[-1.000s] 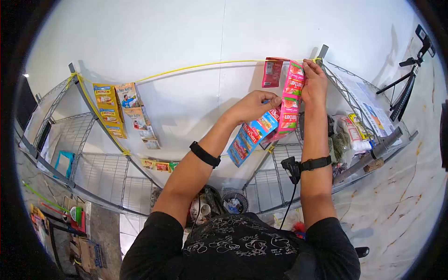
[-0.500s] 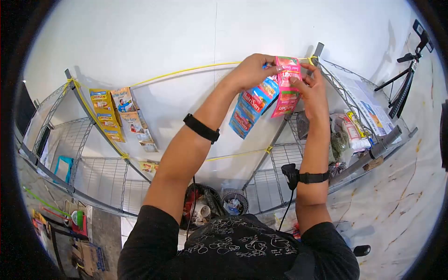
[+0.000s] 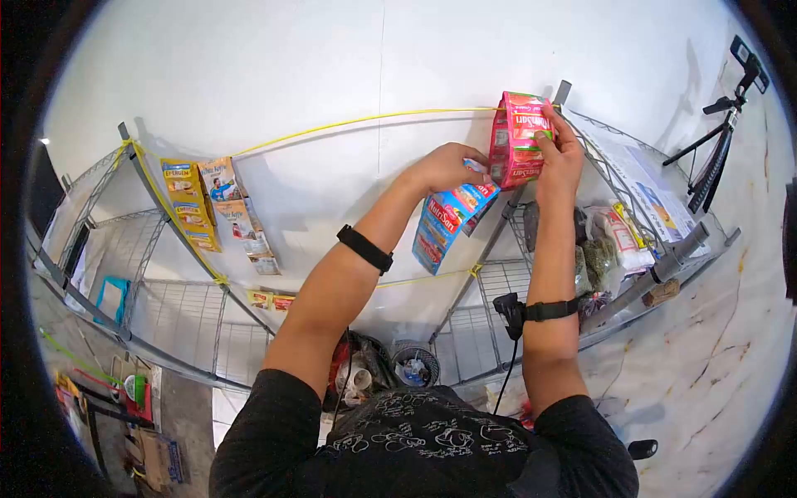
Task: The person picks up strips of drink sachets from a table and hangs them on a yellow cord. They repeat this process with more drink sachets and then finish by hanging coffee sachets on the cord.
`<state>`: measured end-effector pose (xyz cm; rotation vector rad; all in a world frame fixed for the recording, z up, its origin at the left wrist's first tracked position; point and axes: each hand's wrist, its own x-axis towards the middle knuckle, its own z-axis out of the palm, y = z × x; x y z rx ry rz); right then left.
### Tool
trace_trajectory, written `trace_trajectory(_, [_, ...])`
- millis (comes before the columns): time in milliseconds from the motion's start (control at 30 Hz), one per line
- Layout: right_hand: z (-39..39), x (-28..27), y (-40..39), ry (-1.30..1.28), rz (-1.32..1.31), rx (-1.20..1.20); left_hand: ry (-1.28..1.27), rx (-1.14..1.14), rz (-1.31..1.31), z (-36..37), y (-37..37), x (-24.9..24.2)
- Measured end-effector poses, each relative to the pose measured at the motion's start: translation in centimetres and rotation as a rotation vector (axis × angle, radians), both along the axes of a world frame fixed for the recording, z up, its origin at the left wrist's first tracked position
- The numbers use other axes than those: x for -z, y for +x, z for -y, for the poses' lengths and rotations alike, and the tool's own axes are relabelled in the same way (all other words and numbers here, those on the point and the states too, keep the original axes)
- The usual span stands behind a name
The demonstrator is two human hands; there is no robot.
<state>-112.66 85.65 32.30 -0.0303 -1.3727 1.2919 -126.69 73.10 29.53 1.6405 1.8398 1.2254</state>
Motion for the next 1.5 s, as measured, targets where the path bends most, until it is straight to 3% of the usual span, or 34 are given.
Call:
trace_trajectory(167, [0.6, 0.2, 1.2, -0.09, -0.19, -0.125, 0.026, 0.042, 0.105, -0.8, 0.5, -0.3])
trace_trajectory(233, [1.0, 0.8, 1.7, -0.071, -0.226, -0.097, 0.192, 0.093, 0.11, -1.8, 0.1, 0.0])
trace_trajectory(367, [1.0, 2.7, 2.6, -0.12, -0.241, -0.031, 0.172, 0.018, 0.066, -2.7, -0.1, -0.3])
trace_trajectory(500, [0.6, 4.2, 2.5, -0.201, -0.125, 0.005, 0.253, 0.105, 0.15, -4.6, -1.2, 1.4])
trace_trajectory(700, [0.8, 3.7, 1.6, 0.011, 0.023, 0.049, 0.301, 0.056, 0.019, -3.0, 0.3, 0.5])
trace_trajectory(800, [0.2, 3.5, 0.4, 0.028, 0.098, 0.028, 0.186, 0.091, 0.216, -1.4, 1.3, 0.0])
trace_trajectory(1033, [-1.4, 4.9, -1.3, 0.104, 0.227, 0.083, 0.259, -0.025, 0.239, 1.3, 0.0, 2.3])
trace_trajectory(1167, [-2.1, 6.4, -1.9, -0.023, 0.236, 0.07, 0.257, -0.167, 0.236, 3.8, 0.4, 3.5])
trace_trajectory(1333, [-1.7, 8.3, -2.0, 0.193, 0.211, 0.396, 0.443, -0.249, 0.507, 6.0, 1.5, 6.0])
trace_trajectory(1467, [0.8, 9.8, -0.7, 0.062, 0.166, 0.241, 0.508, -0.276, 0.681, 7.4, 2.3, 7.8])
trace_trajectory(1500, [1.7, 9.9, -0.2, 0.029, 0.261, 0.074, 0.524, -0.312, 0.687, 7.8, 2.4, 8.0])
